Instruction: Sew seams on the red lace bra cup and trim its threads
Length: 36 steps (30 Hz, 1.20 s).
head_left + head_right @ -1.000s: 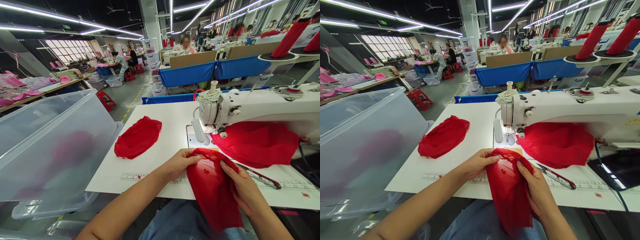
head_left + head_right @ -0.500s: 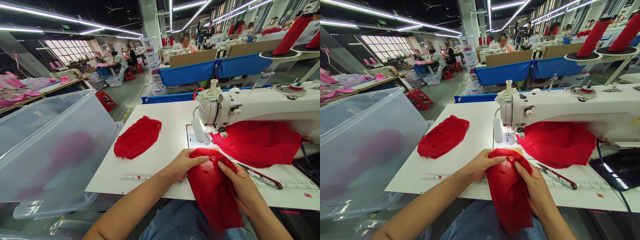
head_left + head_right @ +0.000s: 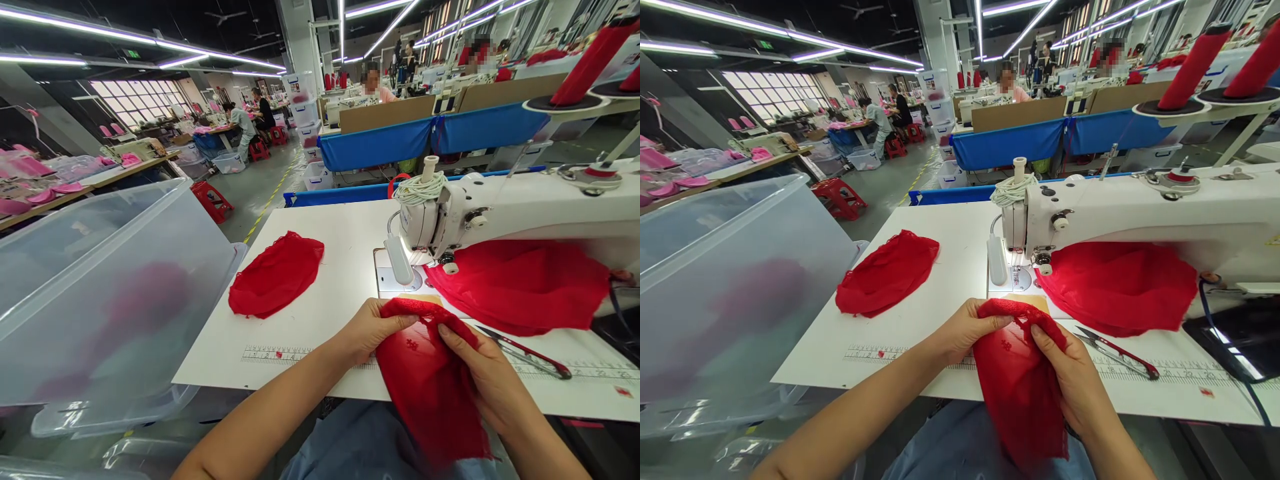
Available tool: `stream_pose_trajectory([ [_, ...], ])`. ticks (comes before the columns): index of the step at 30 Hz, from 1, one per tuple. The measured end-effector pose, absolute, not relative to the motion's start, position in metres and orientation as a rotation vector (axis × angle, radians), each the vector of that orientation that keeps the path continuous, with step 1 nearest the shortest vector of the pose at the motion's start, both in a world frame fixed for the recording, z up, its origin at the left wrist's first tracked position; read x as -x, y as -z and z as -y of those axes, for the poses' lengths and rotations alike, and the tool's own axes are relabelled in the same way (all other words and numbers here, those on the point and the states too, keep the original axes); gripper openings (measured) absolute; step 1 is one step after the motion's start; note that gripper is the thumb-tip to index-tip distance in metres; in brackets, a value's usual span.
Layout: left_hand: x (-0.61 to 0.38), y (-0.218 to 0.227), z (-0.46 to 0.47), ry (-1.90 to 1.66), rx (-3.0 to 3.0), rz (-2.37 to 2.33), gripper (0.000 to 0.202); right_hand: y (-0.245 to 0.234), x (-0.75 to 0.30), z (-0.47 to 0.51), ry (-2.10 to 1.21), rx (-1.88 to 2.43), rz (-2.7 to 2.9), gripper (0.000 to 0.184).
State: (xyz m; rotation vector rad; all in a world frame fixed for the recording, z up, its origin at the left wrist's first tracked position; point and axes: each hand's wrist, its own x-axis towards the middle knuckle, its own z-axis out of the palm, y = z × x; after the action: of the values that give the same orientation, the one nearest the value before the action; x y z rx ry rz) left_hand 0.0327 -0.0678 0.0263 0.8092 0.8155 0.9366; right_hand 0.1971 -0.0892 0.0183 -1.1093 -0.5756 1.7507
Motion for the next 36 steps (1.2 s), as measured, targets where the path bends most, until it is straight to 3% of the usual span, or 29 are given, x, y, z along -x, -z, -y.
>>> stream_pose_trajectory([
  [7,-0.026,-0.027,0.059,-0.994,-0.537,-0.840,0.034,-0.022,-0.202,0.082,-1.943,1.039,0.504,0.033],
  [11,-0.017,-0.028,0.054,-1.089,-0.203,-0.780,0.022,-0.021,-0.205,0.085,-1.946,0.902,0.454,0.052],
  [18,-0.023,-0.026,0.066,-1.029,-0.156,-0.703,0.017,-0.017,-0.184,0.098,-1.982,0.921,0.420,0.037],
  [24,-0.018,-0.031,0.061,-1.090,0.020,-0.806,0.021,-0.014,-0.181,0.107,-2.024,0.925,0.538,0.043],
  [26,-0.017,-0.031,0.064,-1.045,-0.086,-0.756,0.014,-0.012,-0.181,0.109,-1.976,0.996,0.510,0.039],
  [30,-0.018,-0.029,0.068,-1.008,-0.203,-0.748,0.017,-0.005,-0.181,0.110,-1.804,1.042,0.509,0.039],
  [36,-0.015,-0.032,0.062,-1.077,-0.119,-0.804,0.009,-0.009,-0.175,0.119,-1.700,1.122,0.863,0.038],
])
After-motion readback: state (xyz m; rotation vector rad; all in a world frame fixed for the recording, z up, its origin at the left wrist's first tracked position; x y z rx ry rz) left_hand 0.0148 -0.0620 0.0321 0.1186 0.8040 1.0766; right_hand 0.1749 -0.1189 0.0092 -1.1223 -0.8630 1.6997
